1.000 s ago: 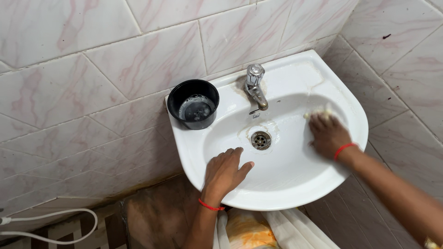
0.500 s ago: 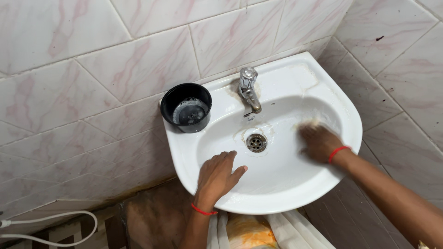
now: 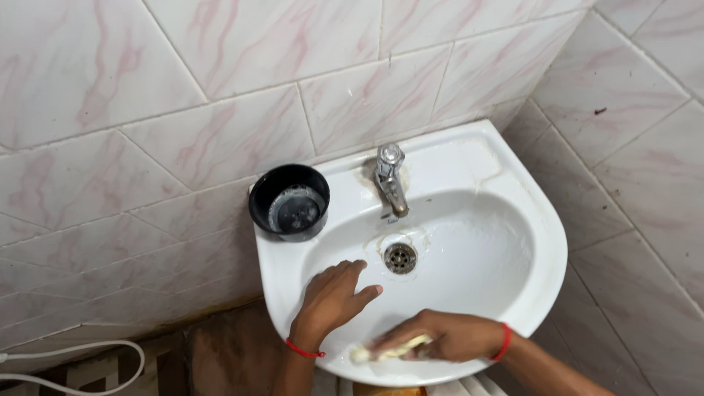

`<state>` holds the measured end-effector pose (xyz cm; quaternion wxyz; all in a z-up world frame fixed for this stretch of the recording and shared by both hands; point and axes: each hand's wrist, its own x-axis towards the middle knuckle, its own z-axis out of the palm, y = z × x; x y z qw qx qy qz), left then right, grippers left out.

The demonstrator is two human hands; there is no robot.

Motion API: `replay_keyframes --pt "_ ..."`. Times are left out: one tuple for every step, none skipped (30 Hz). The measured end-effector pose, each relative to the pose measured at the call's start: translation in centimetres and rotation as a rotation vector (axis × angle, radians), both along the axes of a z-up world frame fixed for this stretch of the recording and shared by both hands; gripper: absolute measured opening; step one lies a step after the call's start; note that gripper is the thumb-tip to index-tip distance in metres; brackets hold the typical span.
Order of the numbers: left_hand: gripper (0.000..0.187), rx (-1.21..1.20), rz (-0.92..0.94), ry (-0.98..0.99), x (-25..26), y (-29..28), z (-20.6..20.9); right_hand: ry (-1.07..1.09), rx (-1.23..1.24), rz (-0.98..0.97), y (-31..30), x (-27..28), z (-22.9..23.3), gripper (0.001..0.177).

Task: The person scrubs a white bathroom sink using a yellow sponge and soapy water from a black bowl. They wipe the basin, the faucet, and the surrounding tiled surfaces, occasionally dipping the sponge into the bowl to reapply soap.

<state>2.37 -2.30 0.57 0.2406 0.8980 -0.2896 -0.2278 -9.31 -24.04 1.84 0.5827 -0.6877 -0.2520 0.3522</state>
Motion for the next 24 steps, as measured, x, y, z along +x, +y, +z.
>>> replay_keyframes --pt "0.063 -0.039 0.018 -0.016 0.6 -0.5 0.6 0.057 0.054 -0.028 -1.6 0.1 0.6 0.062" --pt "0.061 -0.074 0.039 -0.030 1.0 -1.1 1.2 0.172 -0.042 -0.130 -3.4 0.6 1.2 0.062" --pt "0.059 -0.109 0.060 -0.044 1.3 -1.7 1.7 0.284 -0.138 -0.237 -5.5 1.4 1.8 0.062" --pt "0.056 -0.186 0.062 -0.094 1.7 -2.3 2.0 0.164 -0.200 -0.427 -7.3 2.3 2.4 0.061" --pt "0.052 -0.263 0.063 -0.145 2.2 -3.0 2.2 0.041 -0.260 -0.616 -9.1 3.2 2.9 0.060" --pt "0.049 -0.339 0.065 -0.195 2.6 -3.8 2.2 -0.083 -0.320 -0.805 -10.9 4.0 3.1 0.059" --pt "0.050 -0.350 0.090 -0.266 3.1 -4.7 2.0 -0.209 -0.378 -0.992 -12.6 4.7 3.1 0.058" --pt "0.050 -0.360 0.113 -0.339 3.6 -5.7 1.7 -0.335 -0.459 -1.107 -14.1 5.6 2.6 0.054" --pt "0.051 -0.370 0.135 -0.412 4.1 -6.6 1.4 -0.464 -0.539 -1.221 -15.3 6.4 1.7 0.051" --pt "0.056 -0.372 0.149 -0.430 4.5 -7.4 0.9 -0.594 -0.634 -1.201 -16.2 7.4 0.3 0.049" --pt "0.060 -0.375 0.164 -0.449 4.9 -8.2 0.3 -0.723 -0.727 -1.175 -16.8 8.8 -1.2 0.047" --pt "0.065 -0.376 0.181 -0.469 5.2 -8.6 -0.2 -0.854 -0.817 -1.141 -17.4 9.7 -2.5 0.046" --pt "0.067 -0.381 0.175 -0.457 5.2 -8.7 -0.8 -0.902 -0.897 -1.044 -17.8 10.2 -3.4 0.045" --pt "0.069 -0.386 0.169 -0.448 5.2 -8.7 -1.3 -0.950 -0.972 -0.946 -17.6 11.4 -4.1 0.047" --pt "0.071 -0.391 0.164 -0.439 5.2 -8.7 -1.6 -0.996 -1.045 -0.845 -17.2 12.7 -4.5 0.051" --pt "0.071 -0.389 0.161 -0.435 5.2 -8.7 -2.0 -0.969 -1.026 -0.873 -16.5 14.1 -4.8 0.052" --pt "0.071 -0.388 0.158 -0.431 5.3 -8.5 -2.3 -0.942 -1.007 -0.901 -15.5 15.3 -5.0 0.054" --pt "0.070 -0.389 0.156 -0.433 5.5 -8.4 -2.3 -0.959 -1.032 -0.907 -14.0 16.6 -5.2 0.057" --pt "0.069 -0.396 0.148 -0.429 5.5 -8.3 -2.3 -0.976 -1.056 -0.913 -12.6 17.5 -5.3 0.060" --pt "0.068 -0.403 0.140 -0.428 5.6 -8.2 -2.3 -1.056 -0.996 -0.832 -11.2 17.8 -5.4 0.063" --pt "0.068 -0.410 0.133 -0.427 5.7 -8.2 -2.3 -1.133 -0.935 -0.751 -9.8 17.5 -5.7 0.066" --pt "0.067 -0.413 0.146 -0.438 5.7 -8.2 -2.4 -1.204 -0.871 -0.666 -9.2 17.3 -5.8 0.069" --pt "0.068 -0.416 0.159 -0.450 5.7 -8.2 -2.5 -1.191 -0.849 -0.620 -9.4 17.3 -5.6 0.066" --pt "0.068 -0.417 0.171 -0.460 5.6 -8.3 -2.7 -1.175 -0.828 -0.575 -9.9 17.1 -5.4 0.063"
